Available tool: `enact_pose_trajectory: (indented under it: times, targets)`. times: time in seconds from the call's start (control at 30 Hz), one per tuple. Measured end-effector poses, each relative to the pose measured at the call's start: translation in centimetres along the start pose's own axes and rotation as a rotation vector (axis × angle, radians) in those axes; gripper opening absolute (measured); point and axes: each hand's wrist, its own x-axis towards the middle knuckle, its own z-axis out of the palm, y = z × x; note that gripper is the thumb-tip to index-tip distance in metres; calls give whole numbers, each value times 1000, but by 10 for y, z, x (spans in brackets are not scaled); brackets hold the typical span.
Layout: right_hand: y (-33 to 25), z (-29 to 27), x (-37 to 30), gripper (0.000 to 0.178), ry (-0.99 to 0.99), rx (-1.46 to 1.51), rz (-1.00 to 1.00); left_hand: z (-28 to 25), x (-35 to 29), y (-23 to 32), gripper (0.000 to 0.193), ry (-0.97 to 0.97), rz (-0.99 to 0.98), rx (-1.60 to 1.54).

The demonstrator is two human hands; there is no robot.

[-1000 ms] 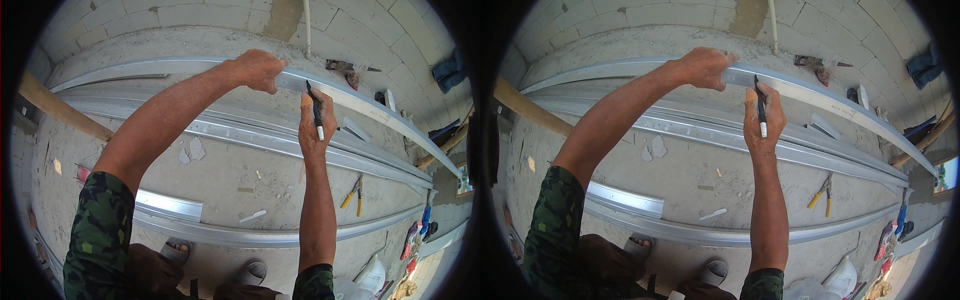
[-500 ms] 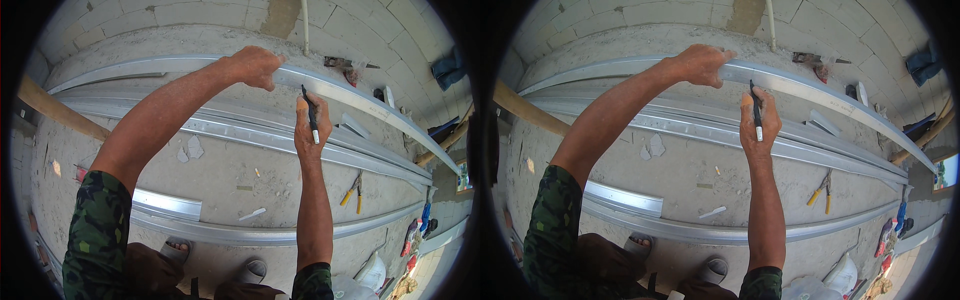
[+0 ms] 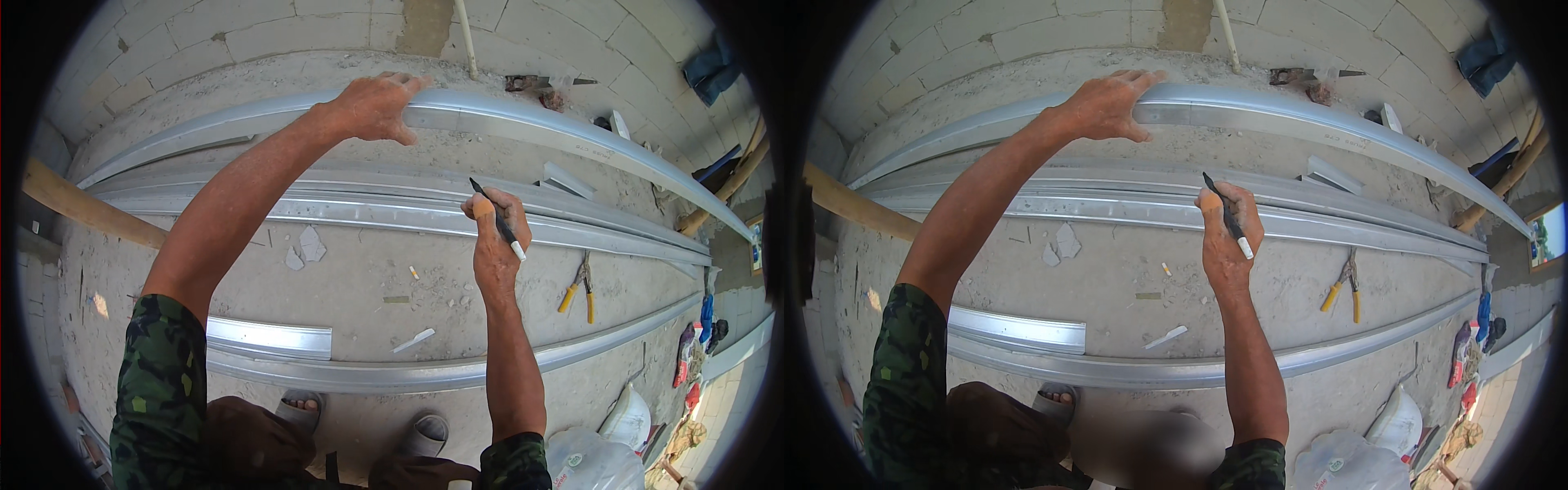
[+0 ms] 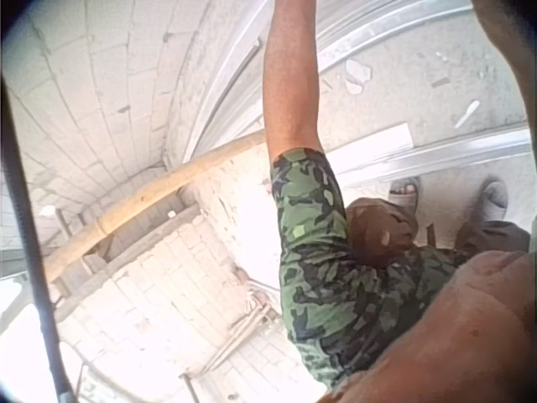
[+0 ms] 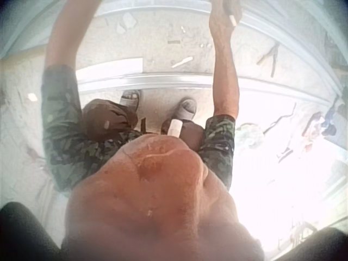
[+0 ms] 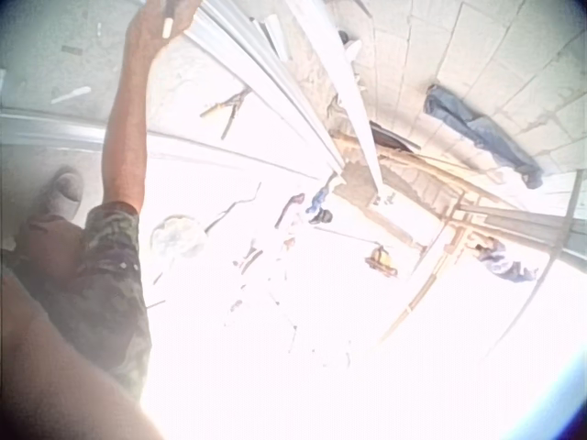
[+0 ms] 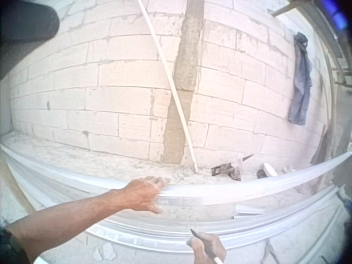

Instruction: The person measures a metal stud with a pencil, marks the cutting point, and then cuts through the metal using shears.

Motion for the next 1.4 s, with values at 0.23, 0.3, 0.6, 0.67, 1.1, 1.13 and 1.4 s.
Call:
enact_pose_trajectory:
  times: [0.23,0.3,0.6,0.67,1.1,1.13,1.4]
  targets:
    - [-23,-39,-34,19,45,85,85,-45,-104,62,69,241,144,-563]
    - [-28,-44,-43,20,61,32,89,-70,-141,94,56,99,348,-979]
    - [-42,-37,-65,21,33,108,107,-109,-201,195,28,-77,839,-2065]
    - [-44,-42,-69,21,28,102,119,-104,-192,197,29,-62,987,-2045]
    - [-82,-89,-79,21,171,117,503,-151,-135,152,18,-572,196,-1493]
    - [-91,-100,-89,21,180,113,572,-150,-142,148,18,-586,-51,-1535]
    - [-213,-198,-157,21,352,46,1002,-193,-180,202,15,-315,-1016,-1873]
